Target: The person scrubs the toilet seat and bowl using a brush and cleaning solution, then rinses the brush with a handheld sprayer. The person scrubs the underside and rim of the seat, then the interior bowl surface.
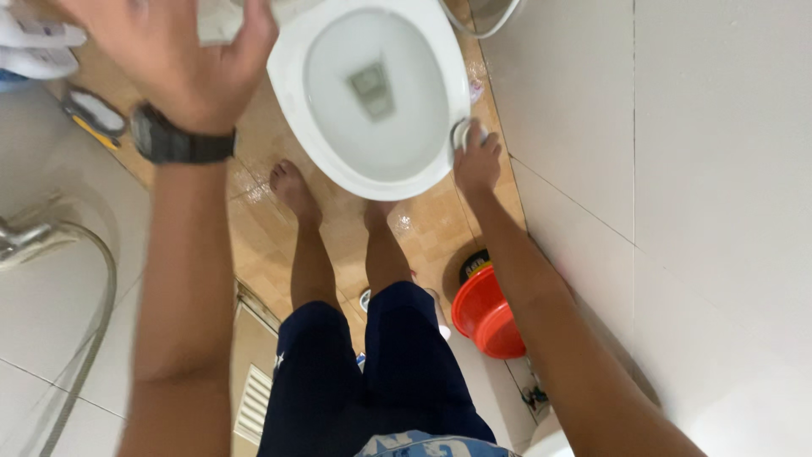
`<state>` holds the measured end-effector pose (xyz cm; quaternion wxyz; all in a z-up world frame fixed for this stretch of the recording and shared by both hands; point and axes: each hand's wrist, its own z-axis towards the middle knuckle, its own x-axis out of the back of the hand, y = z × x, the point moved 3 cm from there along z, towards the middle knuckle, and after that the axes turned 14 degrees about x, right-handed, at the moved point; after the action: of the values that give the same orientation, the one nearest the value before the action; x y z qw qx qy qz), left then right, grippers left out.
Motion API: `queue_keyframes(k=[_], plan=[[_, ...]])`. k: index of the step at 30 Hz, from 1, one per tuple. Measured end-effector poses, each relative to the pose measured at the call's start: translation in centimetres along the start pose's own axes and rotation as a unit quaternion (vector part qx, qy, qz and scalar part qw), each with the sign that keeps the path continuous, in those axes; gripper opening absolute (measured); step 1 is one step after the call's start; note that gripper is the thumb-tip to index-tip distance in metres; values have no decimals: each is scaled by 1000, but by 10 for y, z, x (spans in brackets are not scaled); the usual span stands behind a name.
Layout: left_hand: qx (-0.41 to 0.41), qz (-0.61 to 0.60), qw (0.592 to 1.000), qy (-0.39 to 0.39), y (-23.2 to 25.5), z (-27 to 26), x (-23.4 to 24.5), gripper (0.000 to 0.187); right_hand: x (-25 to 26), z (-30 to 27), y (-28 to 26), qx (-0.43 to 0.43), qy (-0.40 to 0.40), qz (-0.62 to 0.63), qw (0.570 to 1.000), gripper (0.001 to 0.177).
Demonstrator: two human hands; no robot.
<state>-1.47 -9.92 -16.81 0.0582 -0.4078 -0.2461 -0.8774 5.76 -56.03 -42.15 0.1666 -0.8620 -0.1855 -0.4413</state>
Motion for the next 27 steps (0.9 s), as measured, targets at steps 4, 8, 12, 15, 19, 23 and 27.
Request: queue_keyframes(k=[4, 8, 12, 15, 19, 23, 27], plan=[[254, -8, 967, -8, 7, -122, 1, 71, -38, -61, -48, 119, -41, -34, 991, 65], [466, -140, 830, -272, 21, -269, -21, 69, -40, -13, -56, 75, -24, -5, 997, 52], [436, -185, 809, -349, 33, -361, -8, 67, -23, -10, -28, 33, 130, -52, 990, 62], [506, -137, 733, -433, 22, -386, -16, 62, -55, -57, -61, 53, 65, -37, 996, 57], [524, -195, 725, -401, -2, -393, -32, 59, -118, -123, -135, 131, -7, -8, 991, 53], [494, -174, 729, -441, -30, -384, -51, 56, -112, -145, -124, 67, -16, 4, 998, 50], [407, -24, 776, -481, -38, -356, -74, 52, -66, -145, -79, -55, 170, 35, 983, 64]])
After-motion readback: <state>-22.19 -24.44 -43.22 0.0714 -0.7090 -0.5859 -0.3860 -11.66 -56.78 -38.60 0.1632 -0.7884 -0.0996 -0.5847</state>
